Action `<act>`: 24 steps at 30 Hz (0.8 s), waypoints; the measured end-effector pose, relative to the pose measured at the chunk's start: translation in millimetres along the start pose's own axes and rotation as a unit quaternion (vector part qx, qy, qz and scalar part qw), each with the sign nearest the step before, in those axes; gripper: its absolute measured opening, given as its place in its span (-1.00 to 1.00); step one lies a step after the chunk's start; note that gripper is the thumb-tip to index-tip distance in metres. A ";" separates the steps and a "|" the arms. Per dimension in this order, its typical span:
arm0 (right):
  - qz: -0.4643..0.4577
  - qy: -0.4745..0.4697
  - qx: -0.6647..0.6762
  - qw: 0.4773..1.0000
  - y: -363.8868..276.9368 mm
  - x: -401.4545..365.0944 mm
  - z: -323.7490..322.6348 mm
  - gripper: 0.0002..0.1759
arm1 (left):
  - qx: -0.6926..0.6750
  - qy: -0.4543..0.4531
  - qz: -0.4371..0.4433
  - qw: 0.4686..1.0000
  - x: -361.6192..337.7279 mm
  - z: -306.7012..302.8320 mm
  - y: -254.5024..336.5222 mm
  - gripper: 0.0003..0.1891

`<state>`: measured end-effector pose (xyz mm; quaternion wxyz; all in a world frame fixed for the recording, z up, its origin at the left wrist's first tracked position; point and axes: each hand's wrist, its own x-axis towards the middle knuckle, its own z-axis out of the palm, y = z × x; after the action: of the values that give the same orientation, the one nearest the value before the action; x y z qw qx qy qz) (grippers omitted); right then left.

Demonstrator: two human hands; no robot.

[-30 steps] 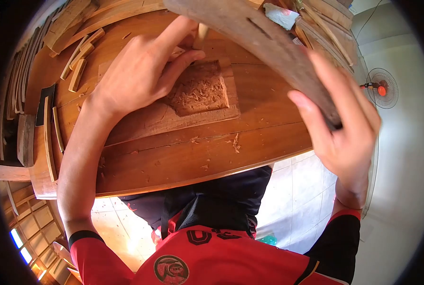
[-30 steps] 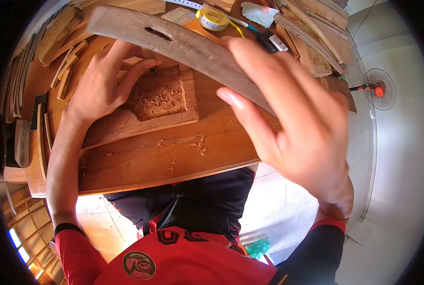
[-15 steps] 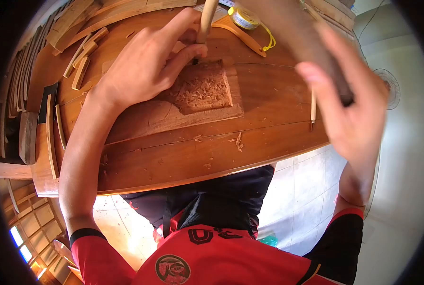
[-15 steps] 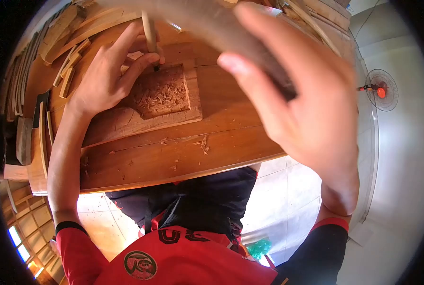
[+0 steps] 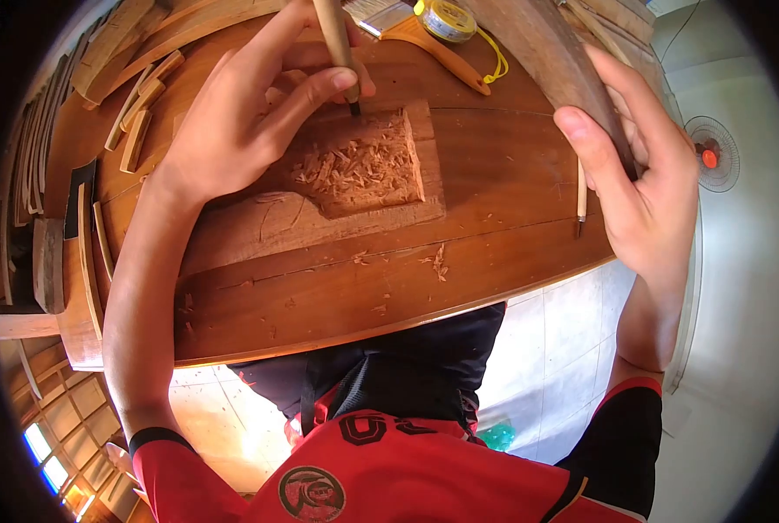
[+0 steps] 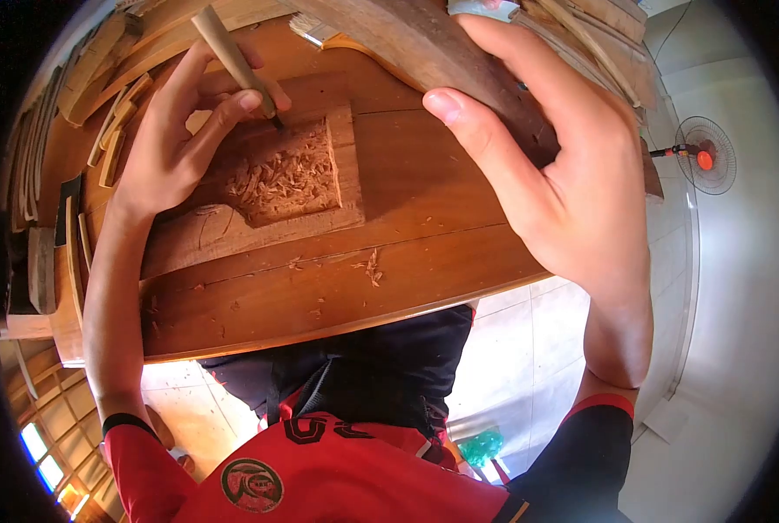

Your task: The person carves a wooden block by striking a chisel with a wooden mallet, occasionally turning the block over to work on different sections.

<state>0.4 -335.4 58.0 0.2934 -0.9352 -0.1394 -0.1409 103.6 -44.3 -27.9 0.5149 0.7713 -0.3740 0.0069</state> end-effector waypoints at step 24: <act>-0.144 -0.023 -0.138 0.980 -20.5 4.0 -17.8 -0.53 | 0.143 -0.008 0.014 0.990 4.7 3.0 9.0 -0.65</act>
<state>-6.2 -329.0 83.8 0.1349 -0.9397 -0.2588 -0.1783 100.7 -51.1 -20.4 0.3962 0.8315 -0.3844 0.0612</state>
